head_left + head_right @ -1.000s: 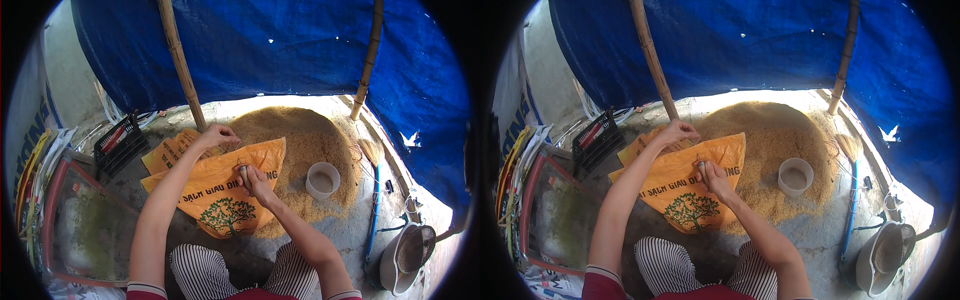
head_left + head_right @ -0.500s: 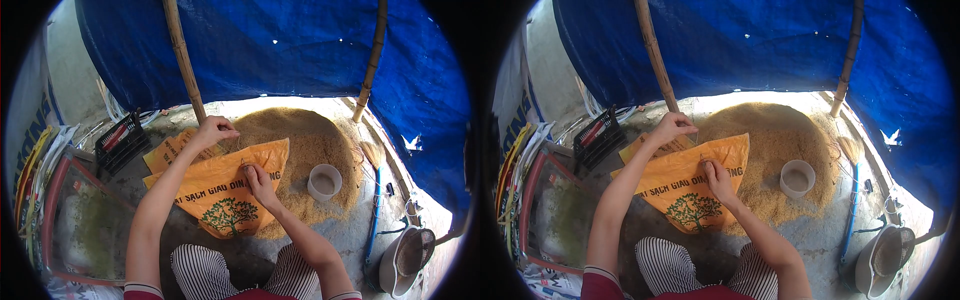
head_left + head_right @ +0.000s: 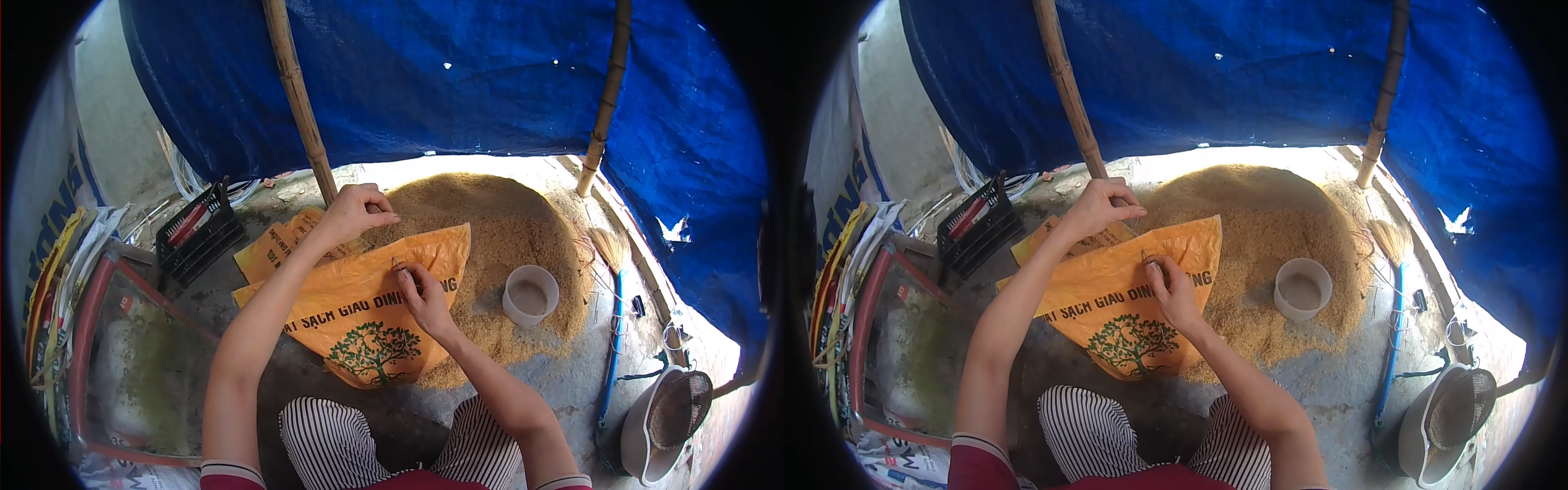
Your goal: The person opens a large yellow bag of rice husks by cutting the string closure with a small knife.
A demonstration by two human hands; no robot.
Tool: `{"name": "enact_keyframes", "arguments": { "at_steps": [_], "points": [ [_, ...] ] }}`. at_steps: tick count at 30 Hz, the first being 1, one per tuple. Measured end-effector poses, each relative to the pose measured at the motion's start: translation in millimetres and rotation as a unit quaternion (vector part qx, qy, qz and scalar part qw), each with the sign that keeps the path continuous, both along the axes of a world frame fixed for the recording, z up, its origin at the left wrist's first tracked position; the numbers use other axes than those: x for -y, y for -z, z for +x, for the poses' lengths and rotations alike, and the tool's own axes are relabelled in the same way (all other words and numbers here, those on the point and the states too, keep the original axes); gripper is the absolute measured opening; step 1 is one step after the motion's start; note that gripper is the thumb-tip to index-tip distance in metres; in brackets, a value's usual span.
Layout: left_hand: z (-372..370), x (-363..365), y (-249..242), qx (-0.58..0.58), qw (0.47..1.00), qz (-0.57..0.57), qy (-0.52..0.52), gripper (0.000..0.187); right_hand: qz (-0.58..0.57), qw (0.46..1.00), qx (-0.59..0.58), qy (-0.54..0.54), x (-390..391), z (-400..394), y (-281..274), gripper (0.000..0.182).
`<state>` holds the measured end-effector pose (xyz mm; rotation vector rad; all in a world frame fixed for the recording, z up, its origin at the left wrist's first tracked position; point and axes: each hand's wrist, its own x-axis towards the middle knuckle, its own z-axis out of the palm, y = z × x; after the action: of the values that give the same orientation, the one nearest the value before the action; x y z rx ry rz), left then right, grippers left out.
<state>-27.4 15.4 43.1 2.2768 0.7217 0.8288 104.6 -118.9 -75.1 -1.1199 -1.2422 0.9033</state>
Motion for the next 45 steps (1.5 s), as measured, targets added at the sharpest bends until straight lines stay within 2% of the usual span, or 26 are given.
{"name": "enact_keyframes", "arguments": {
  "at_steps": [6,18,21,23,29,33,36,42,44,45],
  "points": [
    [12.9,-12.9,15.8,-0.018,0.999,0.031,-0.009,0.021,0.011,0.997,0.066,0.032,1.6,1.4,-0.3,0.020],
    [-18.3,-34.8,38.0,-0.104,0.988,-0.073,-0.087,0.021,0.033,0.994,0.089,0.047,1.2,2.9,0.1,0.021],
    [-33.1,-39.8,49.2,-0.100,0.988,-0.093,-0.078,0.019,0.015,0.999,0.036,0.016,1.6,2.0,-1.5,0.024],
    [-40.1,-40.5,53.9,-0.080,0.983,-0.152,-0.059,0.020,-0.043,0.998,-0.035,-0.019,1.4,1.3,-3.7,0.030],
    [-46.4,-22.6,45.8,-0.021,0.970,-0.237,-0.048,0.019,-0.088,0.980,-0.157,-0.089,-0.4,1.5,-7.3,0.037],
    [-47.9,-18.0,45.0,-0.016,0.970,-0.239,-0.045,0.021,-0.100,0.973,-0.188,-0.088,-0.2,1.1,-8.5,0.039],
    [-49.6,-23.1,49.2,-0.062,0.967,-0.240,-0.061,0.023,-0.118,0.964,-0.213,-0.104,0.7,1.8,-10.8,0.041],
    [-44.9,-19.4,46.6,-0.038,0.947,-0.312,-0.070,0.020,-0.137,0.939,-0.286,-0.134,-0.1,2.2,-10.6,0.041],
    [-42.1,-20.1,49.1,0.041,0.928,-0.367,-0.051,0.015,-0.143,0.933,-0.298,-0.141,-0.5,2.3,-10.0,0.040],
    [-41.0,-20.1,49.6,0.041,0.928,-0.367,-0.051,0.015,-0.143,0.933,-0.298,-0.140,-0.6,2.4,-10.3,0.040]
  ]
}}
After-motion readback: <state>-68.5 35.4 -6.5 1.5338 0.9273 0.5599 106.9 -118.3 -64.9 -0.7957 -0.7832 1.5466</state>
